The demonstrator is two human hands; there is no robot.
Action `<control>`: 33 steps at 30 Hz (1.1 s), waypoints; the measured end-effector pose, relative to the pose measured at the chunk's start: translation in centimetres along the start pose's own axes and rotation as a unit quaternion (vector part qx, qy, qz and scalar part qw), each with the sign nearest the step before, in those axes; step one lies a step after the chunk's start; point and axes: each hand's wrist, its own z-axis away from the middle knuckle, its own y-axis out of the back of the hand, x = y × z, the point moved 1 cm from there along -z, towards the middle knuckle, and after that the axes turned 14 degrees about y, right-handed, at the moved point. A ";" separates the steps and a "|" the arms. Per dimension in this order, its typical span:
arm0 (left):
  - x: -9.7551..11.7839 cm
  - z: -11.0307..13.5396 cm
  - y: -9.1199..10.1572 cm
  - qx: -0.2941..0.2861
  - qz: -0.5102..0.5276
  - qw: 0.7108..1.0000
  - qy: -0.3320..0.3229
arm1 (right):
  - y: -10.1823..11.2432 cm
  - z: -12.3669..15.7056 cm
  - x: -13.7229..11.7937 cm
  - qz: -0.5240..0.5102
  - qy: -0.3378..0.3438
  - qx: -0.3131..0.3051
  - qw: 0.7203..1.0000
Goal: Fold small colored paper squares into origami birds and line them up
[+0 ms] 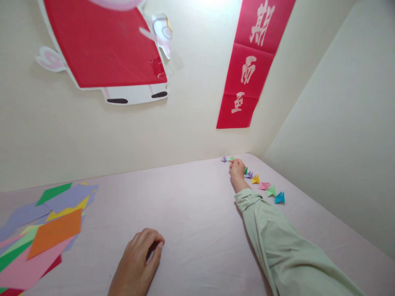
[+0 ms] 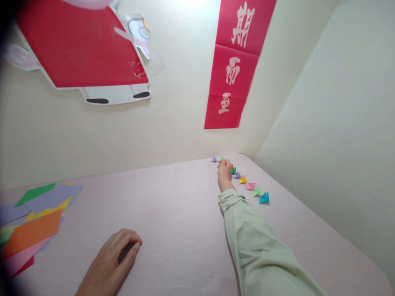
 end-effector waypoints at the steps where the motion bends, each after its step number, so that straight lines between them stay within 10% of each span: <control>1: 0.0 0.0 0.0 0.000 0.000 1.000 0.001 | -0.1 0.1 -0.4 -0.008 -0.006 -0.008 1.000; 8: -0.2 0.2 -0.2 -0.004 -0.001 1.000 0.001 | -1.7 2.9 -6.2 -0.052 0.117 -0.163 0.978; 17: 1.8 0.5 0.5 -0.006 0.000 1.000 0.026 | -4.1 11.9 -15.2 -0.103 0.322 -0.363 0.868; 33: 0.4 0.9 2.0 0.044 -0.035 0.997 0.050 | -4.9 13.2 -15.2 -0.014 0.429 -0.383 0.818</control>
